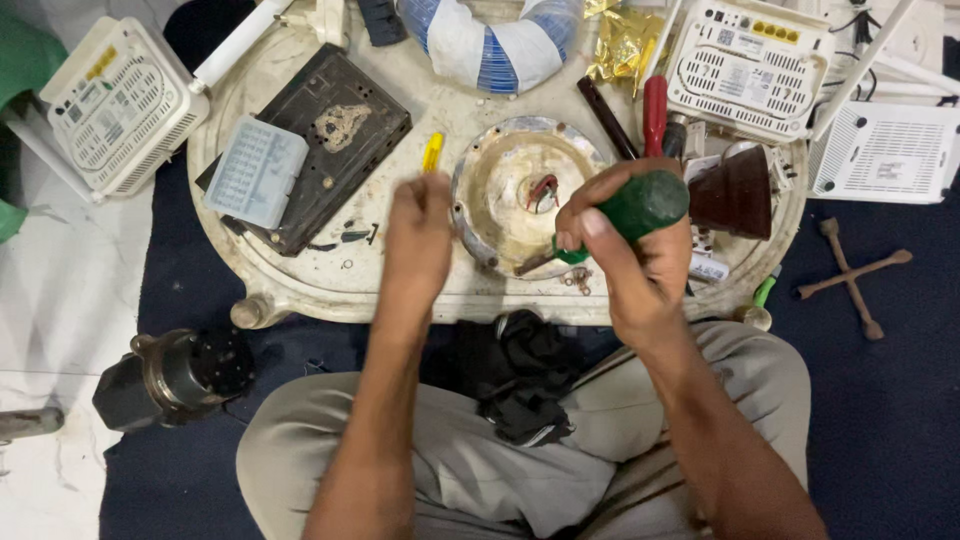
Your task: The person sits on the floor and uses a screwdriver and pliers to work on a circular electrical device with wires. They repeatedly tighten and adjust components on the device, occasionally flipping it over to access different sides.
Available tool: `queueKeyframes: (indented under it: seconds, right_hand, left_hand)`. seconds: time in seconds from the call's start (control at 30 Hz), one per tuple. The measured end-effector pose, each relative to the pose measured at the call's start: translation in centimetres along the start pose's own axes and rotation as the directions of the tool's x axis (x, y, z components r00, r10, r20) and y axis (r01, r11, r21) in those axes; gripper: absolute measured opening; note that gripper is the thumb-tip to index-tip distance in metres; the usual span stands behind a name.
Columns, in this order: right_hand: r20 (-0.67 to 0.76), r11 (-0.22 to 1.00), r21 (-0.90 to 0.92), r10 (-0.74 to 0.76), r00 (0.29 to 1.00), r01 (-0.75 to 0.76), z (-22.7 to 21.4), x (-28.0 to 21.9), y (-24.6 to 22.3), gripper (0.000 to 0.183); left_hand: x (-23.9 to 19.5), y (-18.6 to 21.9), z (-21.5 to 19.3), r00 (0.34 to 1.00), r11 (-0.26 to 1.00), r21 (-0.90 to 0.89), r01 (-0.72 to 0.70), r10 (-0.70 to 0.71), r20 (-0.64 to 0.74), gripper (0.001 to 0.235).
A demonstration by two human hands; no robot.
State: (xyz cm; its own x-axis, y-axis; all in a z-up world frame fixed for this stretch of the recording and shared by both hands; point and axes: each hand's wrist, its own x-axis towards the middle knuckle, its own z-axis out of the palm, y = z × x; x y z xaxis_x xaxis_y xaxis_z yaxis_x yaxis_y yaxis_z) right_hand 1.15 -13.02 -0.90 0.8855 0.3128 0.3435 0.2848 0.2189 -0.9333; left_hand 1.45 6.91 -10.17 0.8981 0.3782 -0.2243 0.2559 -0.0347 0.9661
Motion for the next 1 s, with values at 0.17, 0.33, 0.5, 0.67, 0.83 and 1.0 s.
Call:
queueKeyframes:
  seconds: [0.17,0.33,0.5,0.67,0.83,1.0]
  right_hand:
    - [0.012,0.993,0.111,0.032,0.999,-0.034,-0.2,-0.9,0.4,0.011]
    - [-0.104,0.993,0.095,0.082,0.991,-0.072,0.3,-1.1,0.4,0.018]
    - [-0.134,0.981,0.190,0.065,0.989,-0.039,0.8,-1.3,0.2,0.036]
    - [-0.063,0.955,0.270,0.144,0.988,-0.122,0.6,-0.9,-0.2,0.060]
    - [-0.040,0.976,0.164,0.151,0.988,-0.142,0.5,-0.9,-1.1,0.060]
    - [-0.073,0.969,0.204,0.160,0.984,-0.142,0.7,-1.5,-0.7,0.061]
  left_hand:
    - [0.7,-7.9,2.0,0.985,0.899,0.411,0.152,-0.173,0.014,0.046]
    - [-0.2,-7.9,2.4,0.917,0.906,-0.165,0.390,-0.366,0.157,0.050]
    - [-0.8,-4.7,3.3,0.877,0.850,-0.217,0.481,-0.464,0.128,0.085]
    - [-1.6,-2.9,4.4,0.904,0.865,0.264,0.426,-0.403,-0.141,0.100]
    - [-1.3,-2.4,4.6,0.926,0.876,0.328,0.352,-0.277,-0.256,0.090]
    - [-0.7,-2.5,5.2,0.915,0.803,0.443,0.398,-0.309,-0.261,0.076]
